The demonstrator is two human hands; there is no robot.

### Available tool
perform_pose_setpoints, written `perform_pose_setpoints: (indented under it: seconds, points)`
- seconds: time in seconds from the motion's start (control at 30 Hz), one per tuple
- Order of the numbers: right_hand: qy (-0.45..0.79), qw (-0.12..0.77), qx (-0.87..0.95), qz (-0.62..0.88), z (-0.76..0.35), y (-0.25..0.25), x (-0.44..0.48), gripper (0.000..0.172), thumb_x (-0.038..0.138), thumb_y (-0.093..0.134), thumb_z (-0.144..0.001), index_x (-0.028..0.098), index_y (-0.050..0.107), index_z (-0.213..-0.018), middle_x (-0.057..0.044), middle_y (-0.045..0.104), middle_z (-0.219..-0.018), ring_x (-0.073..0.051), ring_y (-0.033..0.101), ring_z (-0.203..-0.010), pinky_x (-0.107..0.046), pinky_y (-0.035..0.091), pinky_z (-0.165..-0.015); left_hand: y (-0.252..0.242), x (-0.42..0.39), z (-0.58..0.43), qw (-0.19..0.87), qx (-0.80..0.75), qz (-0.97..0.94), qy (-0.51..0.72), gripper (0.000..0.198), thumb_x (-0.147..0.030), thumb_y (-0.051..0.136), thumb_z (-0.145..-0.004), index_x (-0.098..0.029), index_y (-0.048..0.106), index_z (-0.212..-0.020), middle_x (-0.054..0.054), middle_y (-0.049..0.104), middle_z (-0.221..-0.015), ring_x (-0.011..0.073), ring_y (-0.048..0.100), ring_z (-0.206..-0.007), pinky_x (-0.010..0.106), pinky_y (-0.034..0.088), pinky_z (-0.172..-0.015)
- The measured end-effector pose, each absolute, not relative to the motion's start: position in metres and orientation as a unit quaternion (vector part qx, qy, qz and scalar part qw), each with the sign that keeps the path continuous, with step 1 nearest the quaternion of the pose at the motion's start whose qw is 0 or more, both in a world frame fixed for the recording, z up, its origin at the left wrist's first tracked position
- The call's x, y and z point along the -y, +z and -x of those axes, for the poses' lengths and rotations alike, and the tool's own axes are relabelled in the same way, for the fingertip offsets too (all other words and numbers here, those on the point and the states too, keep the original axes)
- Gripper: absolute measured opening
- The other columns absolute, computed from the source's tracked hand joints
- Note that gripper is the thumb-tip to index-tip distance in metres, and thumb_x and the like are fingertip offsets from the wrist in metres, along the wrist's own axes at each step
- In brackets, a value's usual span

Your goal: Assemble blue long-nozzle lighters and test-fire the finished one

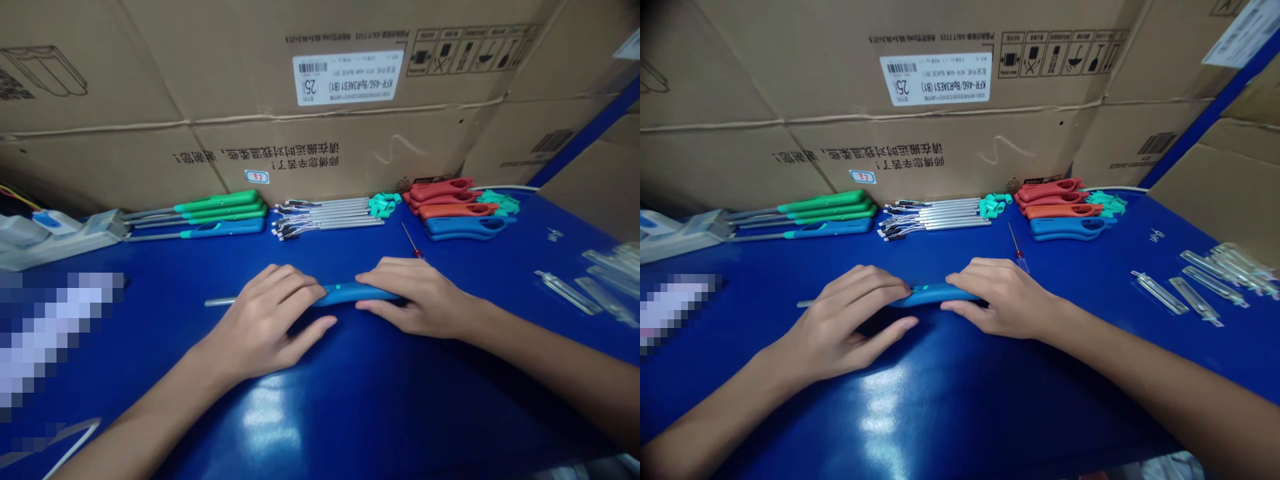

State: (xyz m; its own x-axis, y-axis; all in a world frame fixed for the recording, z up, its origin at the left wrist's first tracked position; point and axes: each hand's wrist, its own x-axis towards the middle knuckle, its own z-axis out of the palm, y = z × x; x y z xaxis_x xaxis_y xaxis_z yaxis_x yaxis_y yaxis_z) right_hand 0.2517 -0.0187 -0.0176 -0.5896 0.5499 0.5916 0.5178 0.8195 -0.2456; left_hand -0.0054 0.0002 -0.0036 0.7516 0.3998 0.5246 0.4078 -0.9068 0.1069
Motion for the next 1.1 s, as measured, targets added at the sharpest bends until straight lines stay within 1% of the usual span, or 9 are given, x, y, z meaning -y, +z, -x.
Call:
perform_pose_setpoints:
  seconds: [0.23,0.43,0.6,0.7,0.8,0.9,1.0,1.03,1.1]
  points:
    - [0.060,0.322,0.894,0.305,-0.255,-0.016,0.016,0.020,0.027,0.068,-0.089,0.011,0.067,-0.100,-0.009,0.071,-0.083,-0.018,0.064,-0.073,-0.031,0.052,-0.068,-0.012,-0.007,0.005,0.025,0.201,0.934,-0.294,0.009,-0.017,0.058,-0.093,-0.010,0.063,-0.096,0.006,0.068,-0.078,0.0172,0.060,-0.071,0.033,0.046,-0.067]
    - [0.067,0.318,0.899,0.293,-0.259,-0.013,0.016,0.031,0.031,0.071,-0.086,0.013,0.063,-0.110,-0.010,0.072,-0.091,-0.019,0.064,-0.081,-0.033,0.054,-0.073,-0.013,-0.011,0.008,0.046,0.233,0.933,-0.271,0.016,-0.015,0.049,-0.095,-0.011,0.065,-0.094,0.005,0.068,-0.074,0.0157,0.058,-0.063,0.033,0.045,-0.067]
    - [0.091,0.280,0.913,0.283,-0.258,-0.006,0.019,0.026,0.032,0.072,-0.085,0.013,0.065,-0.102,-0.009,0.071,-0.090,-0.019,0.064,-0.083,-0.033,0.054,-0.075,-0.014,-0.014,0.009,0.040,0.243,0.936,-0.252,0.021,-0.015,0.045,-0.096,-0.012,0.065,-0.090,0.005,0.070,-0.075,0.0164,0.061,-0.064,0.033,0.045,-0.067]
    - [0.087,0.274,0.914,0.288,-0.255,-0.007,0.020,0.022,0.033,0.069,-0.085,0.014,0.065,-0.095,-0.008,0.069,-0.085,-0.018,0.064,-0.079,-0.031,0.053,-0.072,-0.014,-0.014,0.009,0.026,0.251,0.940,-0.231,0.024,-0.016,0.042,-0.097,-0.013,0.065,-0.090,0.004,0.070,-0.074,0.0161,0.062,-0.064,0.032,0.045,-0.067]
    - [0.047,0.302,0.907,0.288,-0.253,-0.008,0.019,0.018,0.033,0.066,-0.087,0.016,0.064,-0.093,-0.008,0.069,-0.083,-0.018,0.064,-0.076,-0.032,0.054,-0.072,-0.015,-0.013,0.010,0.013,0.258,0.944,-0.205,0.027,-0.020,0.040,-0.099,-0.014,0.065,-0.094,0.004,0.070,-0.076,0.0172,0.065,-0.067,0.033,0.046,-0.068]
    - [-0.042,0.335,0.883,0.326,-0.262,0.002,0.015,0.008,0.026,0.061,-0.088,0.018,0.065,-0.090,-0.008,0.070,-0.087,-0.019,0.066,-0.079,-0.033,0.054,-0.073,-0.016,-0.012,0.010,0.006,0.269,0.942,-0.199,0.027,-0.022,0.040,-0.100,-0.015,0.066,-0.099,0.006,0.072,-0.084,0.0191,0.067,-0.074,0.035,0.048,-0.072]
    - [-0.160,0.330,0.788,0.494,-0.297,0.028,0.011,0.010,0.026,0.059,-0.087,0.021,0.066,-0.083,-0.008,0.071,-0.093,-0.018,0.066,-0.086,-0.031,0.053,-0.080,-0.018,-0.014,0.010,-0.005,0.273,0.939,-0.209,0.027,-0.022,0.042,-0.099,-0.015,0.067,-0.100,0.007,0.072,-0.089,0.0192,0.067,-0.078,0.034,0.050,-0.073]
    - [-0.184,0.325,0.754,0.541,-0.315,0.038,0.011,0.012,0.026,0.058,-0.087,0.019,0.067,-0.084,-0.010,0.070,-0.095,-0.019,0.065,-0.089,-0.032,0.052,-0.084,-0.019,-0.014,0.010,-0.011,0.271,0.939,-0.212,0.027,-0.023,0.042,-0.099,-0.015,0.068,-0.101,0.007,0.071,-0.090,0.0192,0.066,-0.080,0.033,0.051,-0.074]
    - [-0.208,0.299,0.705,0.609,-0.360,0.054,0.011,0.013,0.022,0.056,-0.088,0.014,0.067,-0.085,-0.012,0.070,-0.090,-0.018,0.064,-0.081,-0.032,0.052,-0.077,-0.019,-0.016,0.009,-0.011,0.264,0.939,-0.219,0.028,-0.027,0.044,-0.098,-0.014,0.069,-0.102,0.008,0.071,-0.092,0.0202,0.066,-0.082,0.034,0.052,-0.075]
